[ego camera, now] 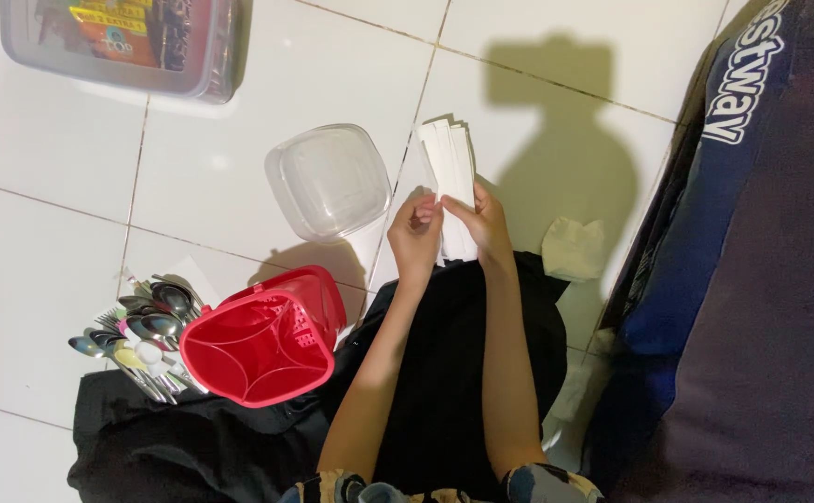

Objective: The person wipes the inside and outside of a clear plastic container and a red plastic basket using a white tissue. They then fold a white paper sheet and place it on the floor beside the containers.

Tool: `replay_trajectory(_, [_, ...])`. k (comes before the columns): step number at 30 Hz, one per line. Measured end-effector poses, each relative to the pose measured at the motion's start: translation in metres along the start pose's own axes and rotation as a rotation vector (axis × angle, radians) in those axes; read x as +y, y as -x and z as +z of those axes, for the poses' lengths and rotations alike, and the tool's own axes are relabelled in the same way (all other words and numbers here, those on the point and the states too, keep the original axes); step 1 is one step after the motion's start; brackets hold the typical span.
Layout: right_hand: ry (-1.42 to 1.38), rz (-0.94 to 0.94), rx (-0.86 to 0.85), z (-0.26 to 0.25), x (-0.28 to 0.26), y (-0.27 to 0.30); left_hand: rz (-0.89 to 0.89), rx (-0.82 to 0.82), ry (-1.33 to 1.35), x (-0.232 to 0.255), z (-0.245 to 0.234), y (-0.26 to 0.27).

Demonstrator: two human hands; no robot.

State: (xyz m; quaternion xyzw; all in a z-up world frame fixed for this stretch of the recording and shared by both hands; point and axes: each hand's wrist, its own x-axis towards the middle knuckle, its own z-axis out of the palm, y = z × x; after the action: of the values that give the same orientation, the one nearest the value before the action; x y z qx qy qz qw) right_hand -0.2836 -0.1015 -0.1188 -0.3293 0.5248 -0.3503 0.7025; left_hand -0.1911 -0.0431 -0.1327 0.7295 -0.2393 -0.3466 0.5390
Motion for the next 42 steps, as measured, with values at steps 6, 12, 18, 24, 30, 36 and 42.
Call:
replay_trajectory(6, [0.074,0.003,0.005,-0.001,0.005,-0.003,-0.127,0.051,0.059,-0.018,-0.011,-0.003])
replay_trajectory(12, [0.112,-0.002,0.029,0.002,-0.004,0.004,-0.123,0.148,0.043,-0.013,-0.039,-0.003])
replay_trajectory(18, [0.133,0.037,0.075,-0.030,0.046,-0.025,-0.060,0.170,-0.027,0.007,-0.062,0.005])
replay_trajectory(24, [0.176,0.061,0.130,-0.043,0.069,-0.039,-0.024,0.205,-0.058,0.005,-0.075,0.008])
replay_trajectory(30, [0.172,0.029,0.175,-0.011,0.022,-0.009,-0.007,0.190,-0.075,-0.011,-0.081,0.006])
replay_trajectory(36, [0.372,0.006,0.233,-0.029,0.045,-0.027,0.011,0.185,-0.093,-0.017,-0.088,0.006])
replay_trajectory(42, [0.372,-0.080,0.232,-0.034,0.057,-0.034,0.039,0.210,-0.097,-0.021,-0.091,0.004])
